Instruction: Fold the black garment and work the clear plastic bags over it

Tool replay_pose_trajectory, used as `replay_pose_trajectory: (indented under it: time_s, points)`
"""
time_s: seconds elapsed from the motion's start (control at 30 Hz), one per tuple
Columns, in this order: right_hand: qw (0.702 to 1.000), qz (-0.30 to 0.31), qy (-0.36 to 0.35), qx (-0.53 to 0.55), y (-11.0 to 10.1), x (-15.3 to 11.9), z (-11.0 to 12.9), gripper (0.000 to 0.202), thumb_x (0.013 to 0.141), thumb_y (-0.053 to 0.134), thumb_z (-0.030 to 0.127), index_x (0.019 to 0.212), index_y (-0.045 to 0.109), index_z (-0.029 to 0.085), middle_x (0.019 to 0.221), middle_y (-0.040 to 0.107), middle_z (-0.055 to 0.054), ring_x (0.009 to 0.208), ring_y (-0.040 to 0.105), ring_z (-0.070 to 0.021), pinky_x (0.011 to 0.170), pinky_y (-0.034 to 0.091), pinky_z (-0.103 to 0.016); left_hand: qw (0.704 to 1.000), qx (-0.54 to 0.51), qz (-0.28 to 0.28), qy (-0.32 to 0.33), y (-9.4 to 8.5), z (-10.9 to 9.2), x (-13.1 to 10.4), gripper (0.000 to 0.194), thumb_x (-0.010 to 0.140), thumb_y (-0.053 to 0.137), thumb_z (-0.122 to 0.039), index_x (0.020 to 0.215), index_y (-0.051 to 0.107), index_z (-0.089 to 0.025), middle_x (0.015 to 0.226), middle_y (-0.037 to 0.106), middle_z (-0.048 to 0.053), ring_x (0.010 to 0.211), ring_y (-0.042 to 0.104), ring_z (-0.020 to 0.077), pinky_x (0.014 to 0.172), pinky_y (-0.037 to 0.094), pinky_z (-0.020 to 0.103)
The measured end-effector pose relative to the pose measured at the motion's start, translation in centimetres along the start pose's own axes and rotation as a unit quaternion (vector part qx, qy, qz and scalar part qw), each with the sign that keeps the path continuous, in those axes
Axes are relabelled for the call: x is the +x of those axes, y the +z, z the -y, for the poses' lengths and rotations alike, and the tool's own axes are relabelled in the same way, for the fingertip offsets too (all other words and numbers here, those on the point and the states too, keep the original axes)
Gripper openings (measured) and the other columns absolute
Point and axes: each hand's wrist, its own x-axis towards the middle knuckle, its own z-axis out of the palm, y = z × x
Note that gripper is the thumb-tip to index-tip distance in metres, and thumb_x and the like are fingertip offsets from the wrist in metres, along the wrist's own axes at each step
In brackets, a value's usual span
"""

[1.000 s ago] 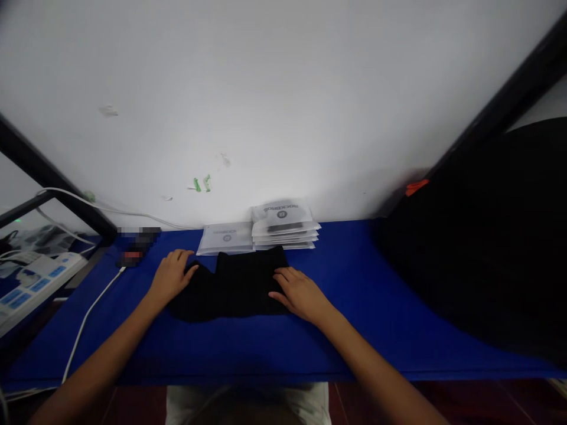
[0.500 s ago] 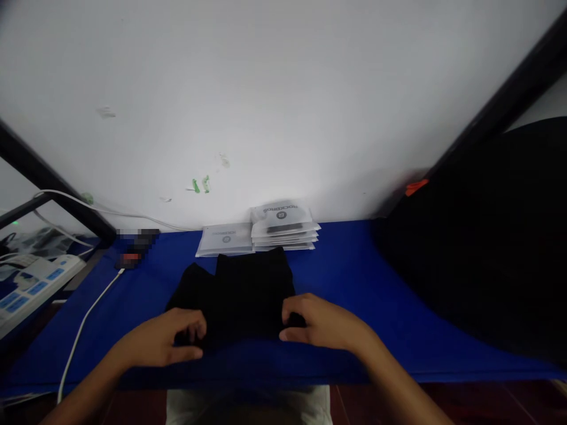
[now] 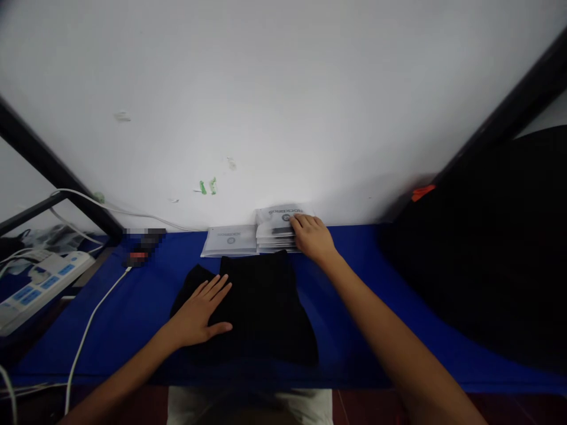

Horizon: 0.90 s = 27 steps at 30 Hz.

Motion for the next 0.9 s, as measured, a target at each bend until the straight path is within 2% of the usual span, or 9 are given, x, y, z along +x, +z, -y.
replay_pose_trajectory:
  time_s: [0.13, 0.2, 0.3, 0.4, 0.43, 0.5, 0.6, 0.77, 0.9]
  points:
    - [1.000, -0.016, 0.018, -0.002, -0.5, -0.2, 0.5, 0.042, 0.081, 0.050, 0.012, 0.123, 0.057, 0.012, 0.117, 0.066, -0.017, 0.101, 0.058, -0.0322, 0.084, 0.043, -0.044, 1.000, -0.008, 0.001, 0.015, 0.0, 0.4, -0.1, 0.088, 0.085, 0.052, -0.068, 0.152, 0.022, -0.020, 0.156, 0.027, 0.018, 0.144, 0.027, 0.0338, 0.113, 0.028, 0.056]
    - [0.999, -0.039, 0.014, 0.005, -1.8, -0.5, 1.8, 0.042, 0.083, 0.051, 0.011, 0.124, 0.057, 0.013, 0.119, 0.066, -0.017, 0.100, 0.057, -0.0319, 0.084, 0.042, -0.044, 0.999, -0.015, -0.045, 0.002, -0.4, 0.2, 0.3, 0.089, 0.084, 0.055, -0.067, 0.152, 0.022, -0.020, 0.155, 0.029, 0.020, 0.142, 0.032, 0.0343, 0.110, 0.034, 0.055]
    - [0.994, -0.108, -0.022, 0.021, -4.2, -1.6, 5.2, 0.044, 0.087, 0.049, 0.011, 0.130, 0.054, 0.015, 0.123, 0.064, -0.015, 0.104, 0.056, -0.0300, 0.087, 0.041, -0.043, 0.974, 0.001, -0.224, -0.027, -1.1, -0.9, 1.2, 0.086, 0.084, 0.062, -0.059, 0.149, 0.023, -0.019, 0.151, 0.033, 0.022, 0.137, 0.038, 0.0340, 0.104, 0.042, 0.051]
    - [0.987, -0.141, -0.064, 0.042, -5.7, -3.4, 9.4, 0.042, 0.090, 0.046, 0.010, 0.131, 0.052, 0.014, 0.120, 0.066, -0.014, 0.106, 0.057, -0.0287, 0.086, 0.042, -0.041, 0.915, 0.063, -0.398, 0.024, -1.9, -2.6, 2.4, 0.065, 0.086, 0.068, -0.042, 0.138, 0.039, -0.019, 0.134, 0.050, 0.019, 0.125, 0.049, 0.0313, 0.101, 0.044, 0.049]
    - [0.987, -0.135, -0.074, 0.054, -5.8, -4.1, 10.6, 0.041, 0.090, 0.046, 0.010, 0.131, 0.053, 0.015, 0.119, 0.067, -0.014, 0.106, 0.058, -0.0281, 0.086, 0.043, -0.041, 0.909, 0.080, -0.406, 0.053, -2.2, -3.1, 2.8, 0.051, 0.087, 0.067, -0.033, 0.132, 0.046, -0.020, 0.126, 0.057, 0.016, 0.118, 0.054, 0.0286, 0.100, 0.045, 0.047]
    - [0.986, -0.110, -0.097, 0.084, -5.7, -5.6, 12.3, 0.039, 0.091, 0.045, 0.010, 0.128, 0.055, 0.015, 0.117, 0.068, -0.013, 0.104, 0.059, -0.0272, 0.086, 0.044, -0.041, 0.923, 0.090, -0.359, 0.105, -2.8, -3.9, 3.3, 0.026, 0.091, 0.059, -0.018, 0.116, 0.057, -0.022, 0.108, 0.066, 0.008, 0.102, 0.062, 0.0228, 0.094, 0.048, 0.041]
    - [0.983, -0.085, -0.104, 0.125, -5.1, -7.8, 12.5, 0.033, 0.092, 0.046, 0.012, 0.123, 0.058, 0.017, 0.114, 0.069, -0.012, 0.101, 0.062, -0.0264, 0.087, 0.047, -0.041, 0.947, 0.065, -0.286, 0.133, -3.3, -4.0, 3.5, 0.021, 0.091, 0.049, -0.007, 0.100, 0.064, -0.020, 0.095, 0.070, 0.006, 0.087, 0.064, 0.0192, 0.081, 0.050, 0.036]
    - [0.972, -0.093, -0.033, 0.213, -5.2, -10.3, 9.9, 0.019, 0.095, 0.049, 0.017, 0.111, 0.059, 0.019, 0.093, 0.070, -0.010, 0.082, 0.064, -0.0226, 0.070, 0.053, -0.036, 0.952, 0.027, -0.287, 0.103, -3.8, -3.4, 3.5, 0.019, 0.091, 0.049, -0.007, 0.097, 0.064, -0.018, 0.095, 0.070, 0.006, 0.089, 0.064, 0.0206, 0.079, 0.048, 0.036]
    - [0.948, -0.127, -0.026, 0.289, -6.1, -9.9, 10.0, 0.020, 0.094, 0.048, 0.012, 0.107, 0.059, 0.021, 0.084, 0.066, -0.007, 0.076, 0.062, -0.0198, 0.065, 0.053, -0.031, 0.949, 0.013, -0.290, 0.124, -3.8, -5.1, 4.9, 0.015, 0.095, 0.053, -0.020, 0.106, 0.063, -0.018, 0.098, 0.069, 0.008, 0.091, 0.063, 0.0206, 0.083, 0.048, 0.037]
